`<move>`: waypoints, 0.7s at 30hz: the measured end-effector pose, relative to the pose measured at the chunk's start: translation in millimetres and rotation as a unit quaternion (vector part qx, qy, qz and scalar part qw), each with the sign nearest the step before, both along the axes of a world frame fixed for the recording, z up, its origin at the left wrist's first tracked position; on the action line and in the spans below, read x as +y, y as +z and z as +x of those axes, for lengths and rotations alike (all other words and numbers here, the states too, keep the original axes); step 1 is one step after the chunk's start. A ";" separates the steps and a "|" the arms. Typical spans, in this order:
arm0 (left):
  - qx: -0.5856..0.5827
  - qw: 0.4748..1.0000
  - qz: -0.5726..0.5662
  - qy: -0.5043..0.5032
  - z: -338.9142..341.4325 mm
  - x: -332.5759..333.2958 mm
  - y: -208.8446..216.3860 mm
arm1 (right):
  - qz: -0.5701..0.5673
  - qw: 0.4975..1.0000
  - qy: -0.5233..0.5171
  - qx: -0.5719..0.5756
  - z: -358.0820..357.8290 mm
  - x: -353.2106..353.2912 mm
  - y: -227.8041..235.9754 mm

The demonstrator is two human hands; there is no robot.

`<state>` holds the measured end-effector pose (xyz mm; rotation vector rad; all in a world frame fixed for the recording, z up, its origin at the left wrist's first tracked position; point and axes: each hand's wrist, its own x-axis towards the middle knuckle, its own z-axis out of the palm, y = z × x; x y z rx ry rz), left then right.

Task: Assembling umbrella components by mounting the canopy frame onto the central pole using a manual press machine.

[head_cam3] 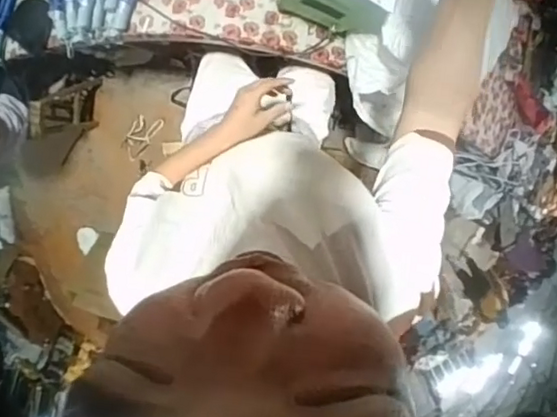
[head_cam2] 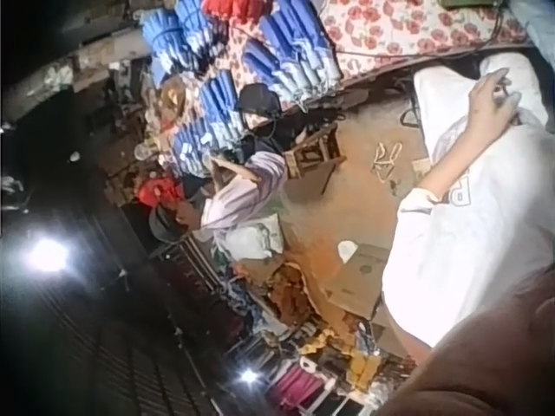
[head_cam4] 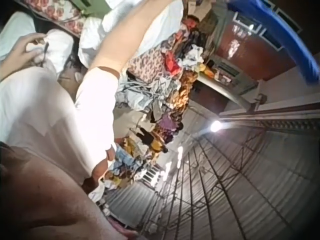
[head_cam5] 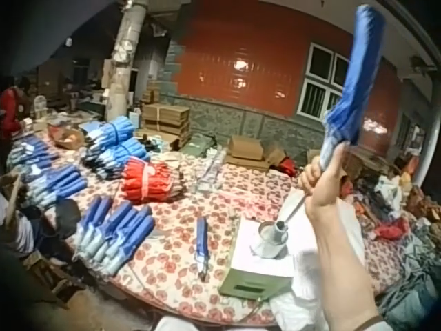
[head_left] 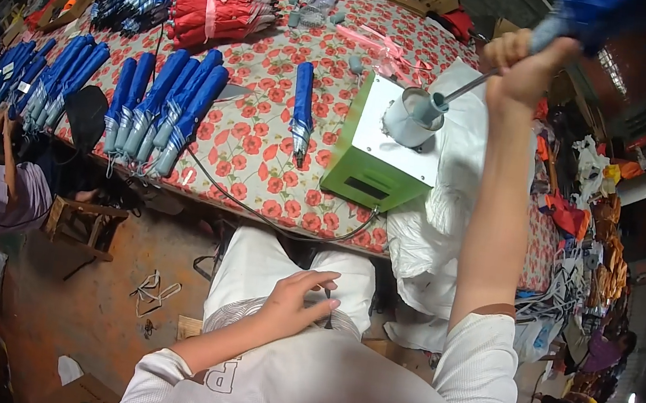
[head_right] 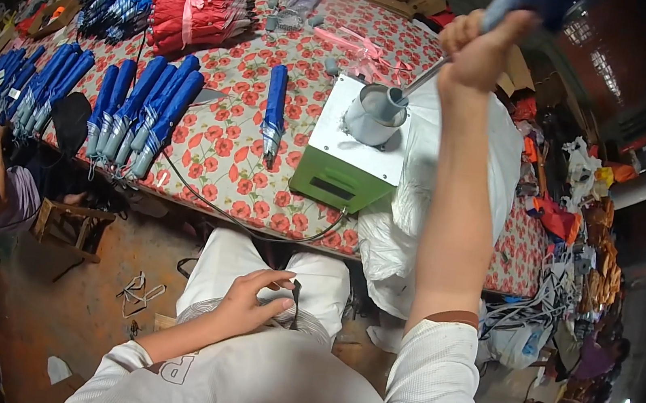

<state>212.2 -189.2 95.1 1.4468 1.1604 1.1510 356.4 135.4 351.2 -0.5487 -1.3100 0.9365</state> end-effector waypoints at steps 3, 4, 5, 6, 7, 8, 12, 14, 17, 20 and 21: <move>-0.010 1.000 -0.009 0.015 -4.1 10.8 6.7 | -0.012 1.000 -0.007 0.004 -17.8 10.6 8.2; -0.016 1.000 -0.013 0.020 -5.2 14.8 9.5 | -0.018 1.000 -0.013 0.007 -21.8 11.1 11.4; -0.021 0.999 -0.017 0.024 -5.3 16.9 11.6 | -0.024 0.999 -0.021 0.009 -21.4 10.1 14.7; -0.021 0.999 -0.014 0.020 -4.3 16.6 11.4 | 0.013 0.999 0.048 0.018 -16.8 10.5 9.1; -0.021 1.000 -0.012 0.011 -2.4 15.0 9.7 | 0.050 0.992 0.114 0.025 -9.8 10.2 3.2; -0.019 1.000 -0.015 0.014 -3.3 10.3 5.6 | 0.048 0.991 0.121 0.028 -3.7 1.1 8.8; -0.078 0.995 -0.045 0.046 -11.5 -5.2 3.0 | -0.012 0.986 0.165 0.035 27.7 -84.4 38.0; -0.083 0.990 -0.011 0.113 -19.0 -4.6 2.7 | -0.027 0.964 0.250 0.090 28.5 -117.6 23.4; -0.177 0.957 -0.008 0.229 -30.0 7.7 27.1 | -0.061 0.889 0.413 0.189 17.2 -159.8 -4.7; -0.437 0.893 -0.098 0.029 -39.0 18.7 47.4 | -0.099 0.808 0.535 0.225 -4.1 -187.8 -39.5; -0.406 0.900 -0.135 -0.079 -41.0 17.7 47.1 | -0.101 0.800 0.546 0.228 -7.7 -193.3 -47.8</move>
